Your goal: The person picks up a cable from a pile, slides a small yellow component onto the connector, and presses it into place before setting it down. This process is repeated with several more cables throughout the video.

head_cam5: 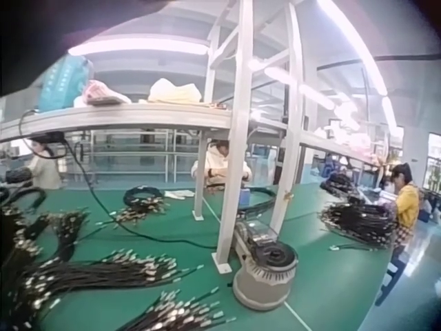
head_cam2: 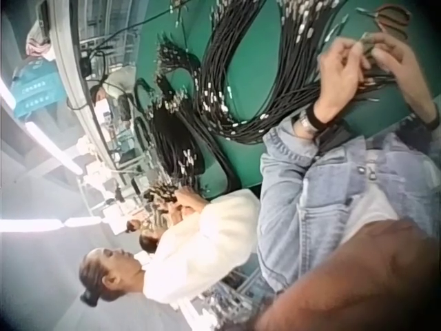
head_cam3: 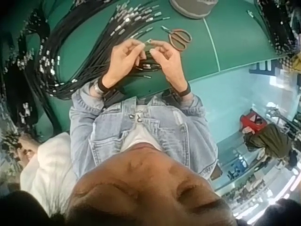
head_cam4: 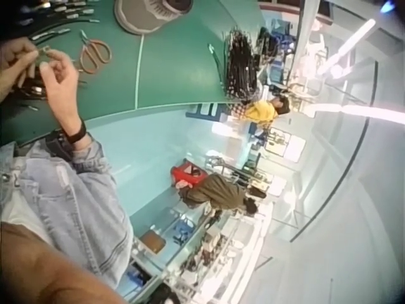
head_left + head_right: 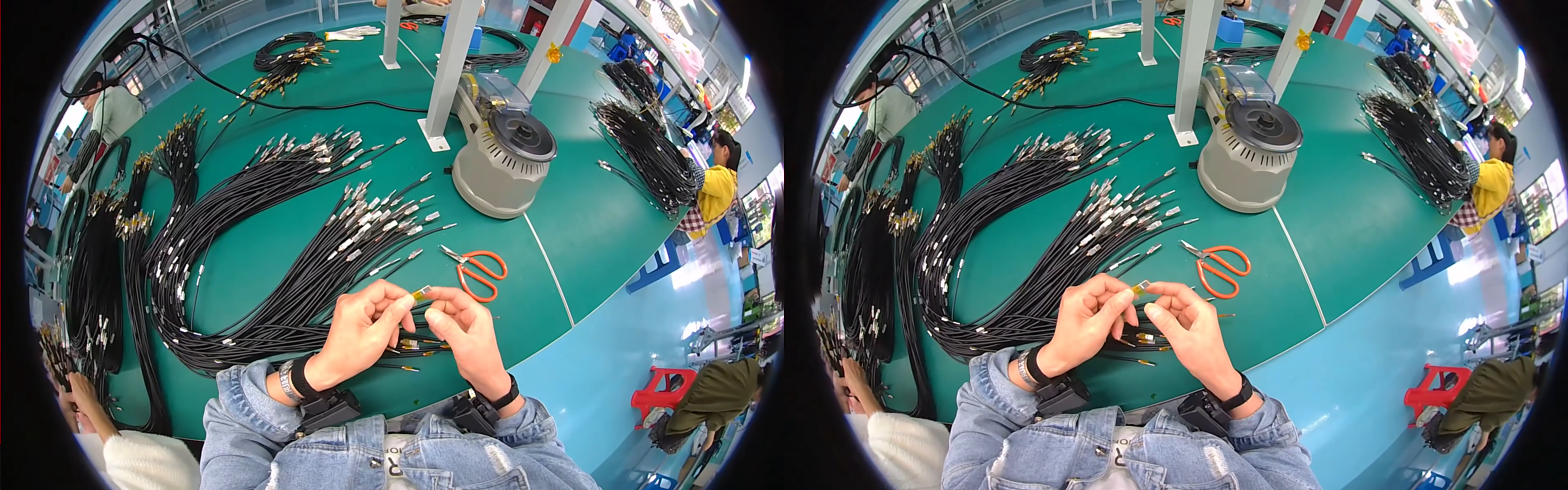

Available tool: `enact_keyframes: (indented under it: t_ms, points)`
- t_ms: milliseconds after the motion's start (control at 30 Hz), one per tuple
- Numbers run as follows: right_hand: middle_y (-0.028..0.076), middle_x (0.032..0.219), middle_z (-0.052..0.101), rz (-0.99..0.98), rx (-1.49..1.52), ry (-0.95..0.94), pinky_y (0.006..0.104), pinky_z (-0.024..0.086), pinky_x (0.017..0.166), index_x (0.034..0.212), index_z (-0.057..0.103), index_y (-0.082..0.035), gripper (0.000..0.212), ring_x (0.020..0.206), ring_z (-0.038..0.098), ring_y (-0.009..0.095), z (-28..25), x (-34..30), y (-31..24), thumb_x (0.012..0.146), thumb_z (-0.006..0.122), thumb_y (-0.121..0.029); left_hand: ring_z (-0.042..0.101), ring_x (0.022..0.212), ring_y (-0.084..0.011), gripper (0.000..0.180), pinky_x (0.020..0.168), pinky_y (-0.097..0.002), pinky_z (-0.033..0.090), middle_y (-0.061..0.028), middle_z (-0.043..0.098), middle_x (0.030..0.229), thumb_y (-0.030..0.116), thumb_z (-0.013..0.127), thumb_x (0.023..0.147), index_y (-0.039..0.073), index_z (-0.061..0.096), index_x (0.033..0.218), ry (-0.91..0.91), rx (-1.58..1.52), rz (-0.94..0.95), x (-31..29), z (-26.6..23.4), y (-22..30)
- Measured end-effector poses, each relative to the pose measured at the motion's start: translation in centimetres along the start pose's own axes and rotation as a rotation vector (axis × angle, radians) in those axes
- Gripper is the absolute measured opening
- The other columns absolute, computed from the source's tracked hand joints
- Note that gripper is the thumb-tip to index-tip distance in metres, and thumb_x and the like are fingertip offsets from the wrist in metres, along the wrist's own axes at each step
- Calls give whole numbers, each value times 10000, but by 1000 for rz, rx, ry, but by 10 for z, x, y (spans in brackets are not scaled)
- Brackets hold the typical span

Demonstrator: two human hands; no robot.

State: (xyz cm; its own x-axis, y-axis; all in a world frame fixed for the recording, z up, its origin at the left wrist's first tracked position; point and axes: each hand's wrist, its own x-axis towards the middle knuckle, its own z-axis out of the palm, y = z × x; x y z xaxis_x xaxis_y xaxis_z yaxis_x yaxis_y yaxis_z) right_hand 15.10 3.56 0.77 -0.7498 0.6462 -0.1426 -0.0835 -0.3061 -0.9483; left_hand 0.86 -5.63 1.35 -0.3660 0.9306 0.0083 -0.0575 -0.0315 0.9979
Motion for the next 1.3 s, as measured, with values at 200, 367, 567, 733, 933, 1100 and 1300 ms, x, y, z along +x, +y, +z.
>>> enact_keyframes:
  t_ms: [200,367,567,733,933,1100,1300]
  points:
    - [29,897,589,-149,-1,47,202,447,718,1014,565,20,183,802,551,67,10,6,6,869,611,-81,498,475,-53,140,413,-182,379,-72,611,664,104,517,925,-28,552,897,-4,4,6,1,0,-1]
    - [30,888,587,-202,37,39,204,447,720,945,586,26,118,807,550,71,10,10,11,871,603,-64,489,464,-55,151,410,-181,374,-64,598,648,122,507,933,-20,550,903,-39,-41,-49,1,-3,-1]
    - [34,889,590,-226,57,41,205,443,709,912,597,28,86,778,545,68,9,11,14,869,600,-47,461,442,-57,164,399,-177,360,-49,570,618,145,486,946,-6,534,901,-57,-124,-138,2,-3,0]
    - [36,888,591,-228,11,48,204,440,699,898,600,30,78,765,540,67,11,10,14,867,602,-42,451,437,-55,161,394,-174,351,-45,563,613,147,481,948,2,526,896,-22,-106,-141,0,-2,-3]
    - [46,877,587,-216,37,69,222,451,723,892,596,34,66,791,566,93,10,10,14,858,600,-23,448,433,-56,177,393,-170,341,-41,562,607,162,478,951,6,540,895,-66,-133,-148,2,-3,0]
    - [50,901,584,-231,84,38,225,459,728,899,601,35,68,812,575,100,10,13,19,864,597,-23,452,434,-57,218,396,-169,331,-35,562,604,205,474,957,13,553,888,-194,-226,-190,6,-13,1]
    - [46,897,566,-244,152,-9,230,461,737,886,596,31,62,811,569,104,11,15,19,865,599,-28,453,439,-59,252,406,-177,330,-28,562,601,231,463,963,19,559,866,-276,-285,-244,10,-18,5]
